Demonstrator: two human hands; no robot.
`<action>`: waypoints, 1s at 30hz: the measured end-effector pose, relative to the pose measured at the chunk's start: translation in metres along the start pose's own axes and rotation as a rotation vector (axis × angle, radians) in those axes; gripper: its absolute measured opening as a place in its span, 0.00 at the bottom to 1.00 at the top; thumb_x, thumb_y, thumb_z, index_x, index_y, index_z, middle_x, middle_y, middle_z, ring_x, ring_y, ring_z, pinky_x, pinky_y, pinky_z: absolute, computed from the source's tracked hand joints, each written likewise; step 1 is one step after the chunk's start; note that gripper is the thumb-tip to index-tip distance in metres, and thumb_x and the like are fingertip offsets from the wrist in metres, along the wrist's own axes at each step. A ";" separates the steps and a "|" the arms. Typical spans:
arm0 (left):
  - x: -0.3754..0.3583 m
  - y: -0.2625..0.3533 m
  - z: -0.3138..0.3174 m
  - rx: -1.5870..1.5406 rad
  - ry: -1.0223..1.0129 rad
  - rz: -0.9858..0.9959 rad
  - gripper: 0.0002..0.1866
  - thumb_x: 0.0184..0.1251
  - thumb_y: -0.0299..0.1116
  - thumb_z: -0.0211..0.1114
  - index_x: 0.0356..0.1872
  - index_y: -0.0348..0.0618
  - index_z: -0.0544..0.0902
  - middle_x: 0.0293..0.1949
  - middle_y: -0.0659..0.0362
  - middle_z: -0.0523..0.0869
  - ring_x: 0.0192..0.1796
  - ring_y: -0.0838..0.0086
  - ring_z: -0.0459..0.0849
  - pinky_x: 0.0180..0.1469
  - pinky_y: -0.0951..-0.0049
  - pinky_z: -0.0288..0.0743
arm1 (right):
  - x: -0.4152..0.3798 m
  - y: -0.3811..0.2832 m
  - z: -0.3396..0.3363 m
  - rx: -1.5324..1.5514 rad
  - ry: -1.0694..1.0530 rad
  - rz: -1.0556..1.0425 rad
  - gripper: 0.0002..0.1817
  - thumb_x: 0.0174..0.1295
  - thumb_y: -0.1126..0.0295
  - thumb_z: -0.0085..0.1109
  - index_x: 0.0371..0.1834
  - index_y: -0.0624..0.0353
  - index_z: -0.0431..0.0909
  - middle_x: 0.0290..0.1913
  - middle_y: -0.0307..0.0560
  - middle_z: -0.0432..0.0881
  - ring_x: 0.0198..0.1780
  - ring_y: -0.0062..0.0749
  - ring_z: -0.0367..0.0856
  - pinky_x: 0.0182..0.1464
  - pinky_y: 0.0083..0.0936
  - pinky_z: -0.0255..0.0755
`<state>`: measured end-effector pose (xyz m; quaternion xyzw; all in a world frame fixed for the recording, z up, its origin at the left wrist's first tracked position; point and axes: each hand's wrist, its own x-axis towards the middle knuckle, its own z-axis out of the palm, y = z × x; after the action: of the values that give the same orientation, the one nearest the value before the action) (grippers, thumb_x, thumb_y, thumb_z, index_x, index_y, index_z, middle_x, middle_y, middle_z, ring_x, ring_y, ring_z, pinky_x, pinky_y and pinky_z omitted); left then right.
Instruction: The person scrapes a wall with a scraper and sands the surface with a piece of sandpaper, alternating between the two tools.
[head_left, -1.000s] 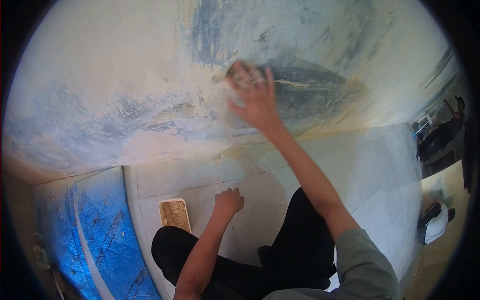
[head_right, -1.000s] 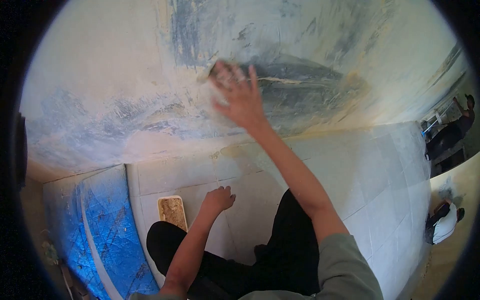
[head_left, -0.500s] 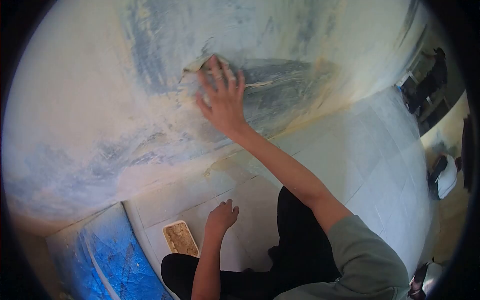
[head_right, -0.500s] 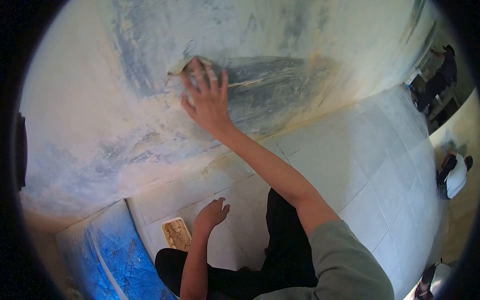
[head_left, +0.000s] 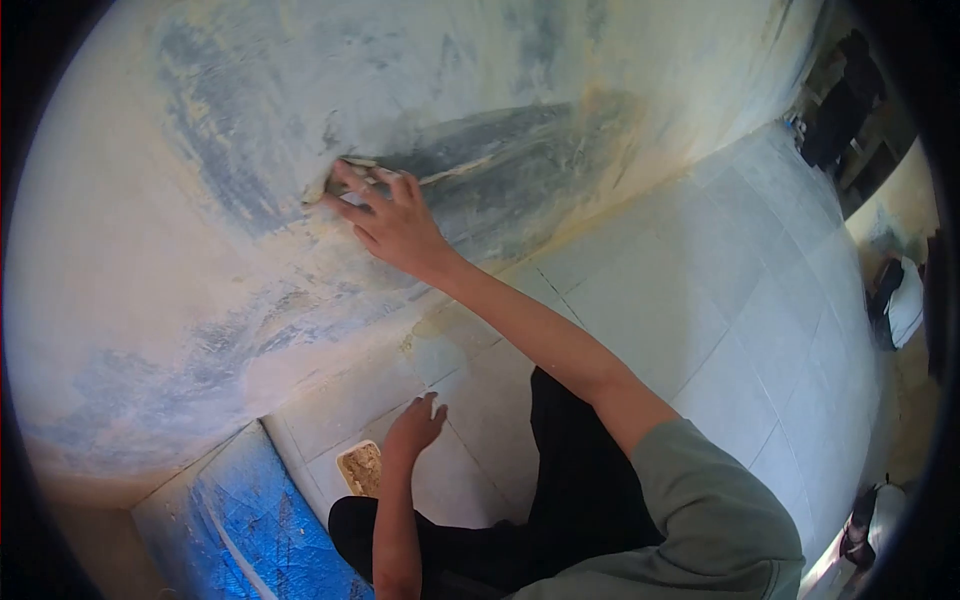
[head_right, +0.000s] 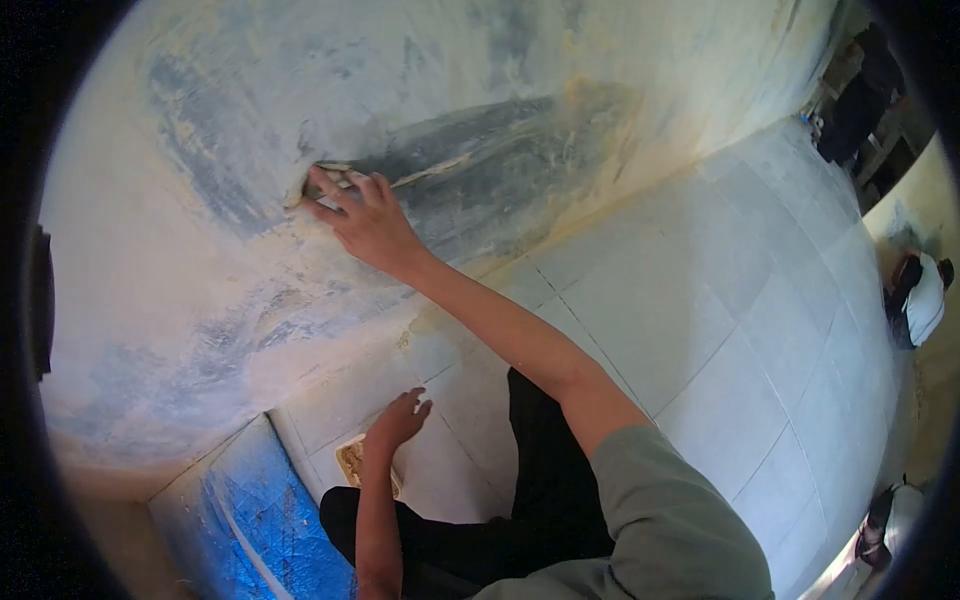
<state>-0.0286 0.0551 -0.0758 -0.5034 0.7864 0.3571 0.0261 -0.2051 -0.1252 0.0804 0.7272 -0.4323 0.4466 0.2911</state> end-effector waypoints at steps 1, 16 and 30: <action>0.002 -0.006 -0.001 -0.012 0.029 -0.009 0.25 0.69 0.46 0.51 0.59 0.38 0.71 0.54 0.38 0.77 0.54 0.46 0.77 0.58 0.54 0.70 | 0.002 0.001 -0.003 0.043 0.010 -0.036 0.28 0.55 0.70 0.59 0.61 0.36 0.72 0.72 0.35 0.59 0.57 0.43 0.66 0.57 0.42 0.61; 0.031 0.113 -0.175 0.097 1.138 0.580 0.25 0.56 0.16 0.49 0.58 0.39 0.74 0.56 0.48 0.76 0.59 0.57 0.73 0.63 0.62 0.63 | -0.026 -0.022 -0.024 0.341 -0.108 0.333 0.32 0.55 0.80 0.52 0.66 0.45 0.69 0.74 0.37 0.57 0.54 0.46 0.67 0.58 0.44 0.62; 0.079 0.074 -0.202 0.658 1.420 0.435 0.33 0.47 0.22 0.52 0.60 0.56 0.76 0.60 0.66 0.77 0.69 0.61 0.66 0.70 0.54 0.54 | -0.025 -0.045 0.000 0.358 0.026 0.398 0.31 0.48 0.78 0.57 0.61 0.52 0.73 0.74 0.45 0.58 0.57 0.50 0.67 0.58 0.43 0.63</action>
<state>-0.0633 -0.1067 0.0823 -0.4125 0.7603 -0.2998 -0.4023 -0.1711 -0.0956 0.0567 0.6621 -0.4772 0.5736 0.0699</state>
